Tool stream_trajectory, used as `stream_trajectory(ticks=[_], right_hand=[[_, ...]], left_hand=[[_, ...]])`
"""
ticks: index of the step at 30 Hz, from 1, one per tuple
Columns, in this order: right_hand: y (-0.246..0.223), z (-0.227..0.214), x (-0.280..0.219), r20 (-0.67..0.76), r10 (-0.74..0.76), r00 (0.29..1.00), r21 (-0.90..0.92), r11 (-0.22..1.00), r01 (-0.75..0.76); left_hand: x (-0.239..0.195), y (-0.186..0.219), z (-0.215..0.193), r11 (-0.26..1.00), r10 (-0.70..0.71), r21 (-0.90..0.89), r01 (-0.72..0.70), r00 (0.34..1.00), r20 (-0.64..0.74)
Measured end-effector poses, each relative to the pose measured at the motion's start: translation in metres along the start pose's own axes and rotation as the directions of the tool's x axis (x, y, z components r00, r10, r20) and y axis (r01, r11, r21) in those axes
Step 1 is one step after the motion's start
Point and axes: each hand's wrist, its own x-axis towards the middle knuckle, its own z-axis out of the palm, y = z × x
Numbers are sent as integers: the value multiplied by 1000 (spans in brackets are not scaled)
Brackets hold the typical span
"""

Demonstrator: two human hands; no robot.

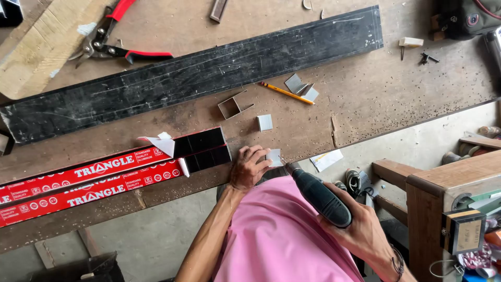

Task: Marking small metal plates and drilling holes into them using a power drill

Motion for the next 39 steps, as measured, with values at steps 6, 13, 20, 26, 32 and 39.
stream_trajectory(ticks=[6,13,20,26,32,39], right_hand=[[2,1,5,18,18,1000,-64,998,-17],[-1,1,7,22,31,999,-46,998,-30],[-9,1,8,70,146,987,-118,983,-137],[-14,3,6,36,159,987,-133,979,-153],[-22,-1,7,46,129,991,-196,974,-118],[-13,4,8,27,31,999,-170,985,-26]], left_hand=[[1,0,0,1000,-9,-13,10,1000,10],[3,-2,-1,1000,-4,-7,4,1000,3],[-1,-2,-1,1000,-22,-23,22,1000,-14],[-7,-2,-1,999,-30,-23,30,1000,8],[-2,-4,2,998,-19,-57,18,1000,-11],[-2,-4,-3,998,-21,-55,20,1000,-3]])
